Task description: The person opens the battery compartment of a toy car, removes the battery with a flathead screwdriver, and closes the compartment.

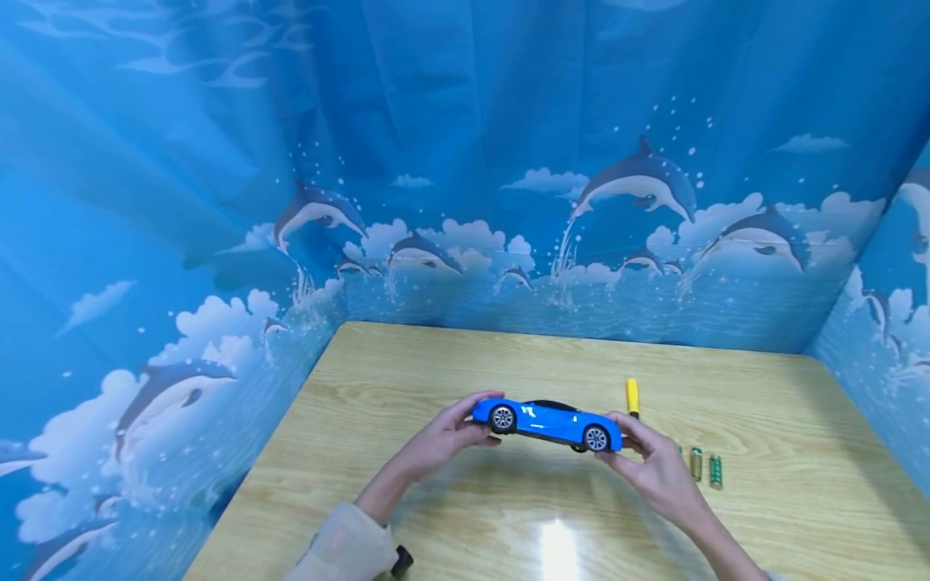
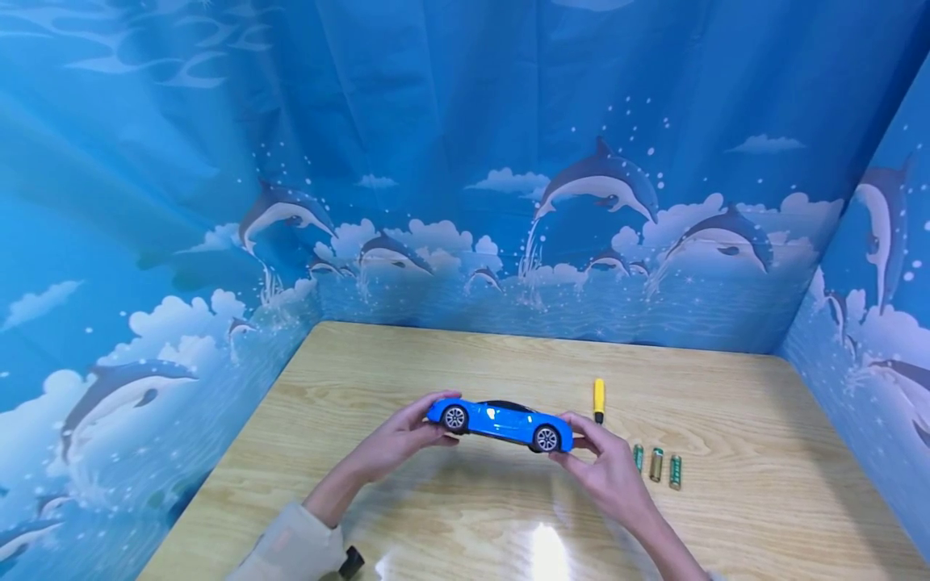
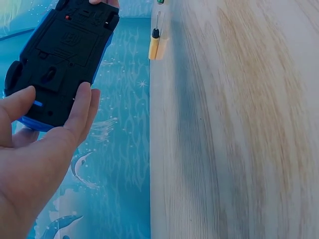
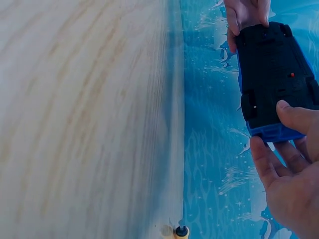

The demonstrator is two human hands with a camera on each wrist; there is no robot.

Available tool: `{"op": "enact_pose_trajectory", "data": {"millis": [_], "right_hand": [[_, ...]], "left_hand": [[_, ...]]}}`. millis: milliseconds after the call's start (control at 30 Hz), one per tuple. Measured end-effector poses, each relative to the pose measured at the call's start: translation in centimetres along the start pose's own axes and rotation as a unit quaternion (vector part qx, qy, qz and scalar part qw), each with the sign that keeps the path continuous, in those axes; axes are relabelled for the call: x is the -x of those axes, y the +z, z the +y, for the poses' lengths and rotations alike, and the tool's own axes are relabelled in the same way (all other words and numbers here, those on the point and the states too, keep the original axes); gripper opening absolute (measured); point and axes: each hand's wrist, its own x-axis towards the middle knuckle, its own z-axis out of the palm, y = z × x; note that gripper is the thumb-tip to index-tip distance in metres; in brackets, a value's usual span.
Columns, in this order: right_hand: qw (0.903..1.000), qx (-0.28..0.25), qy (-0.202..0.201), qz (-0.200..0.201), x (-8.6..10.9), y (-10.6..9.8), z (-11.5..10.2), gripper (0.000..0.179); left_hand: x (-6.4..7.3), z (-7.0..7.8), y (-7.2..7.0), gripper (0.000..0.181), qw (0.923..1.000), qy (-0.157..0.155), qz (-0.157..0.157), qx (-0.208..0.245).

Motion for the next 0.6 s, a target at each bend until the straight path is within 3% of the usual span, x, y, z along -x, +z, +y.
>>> {"op": "enact_pose_trajectory", "data": {"millis": [267, 600], "right_hand": [[0.9999, 0.002, 0.005, 0.009, 0.08, 0.05, 0.08, 0.047], [0.9998, 0.010, 0.014, 0.005, 0.10, 0.05, 0.44, 0.048]], "left_hand": [[0.10, 0.25, 0.11, 0.062, 0.9999, -0.009, -0.009, -0.007], [0.07, 0.29, 0.24, 0.050, 0.9997, -0.024, 0.005, 0.001]]}}
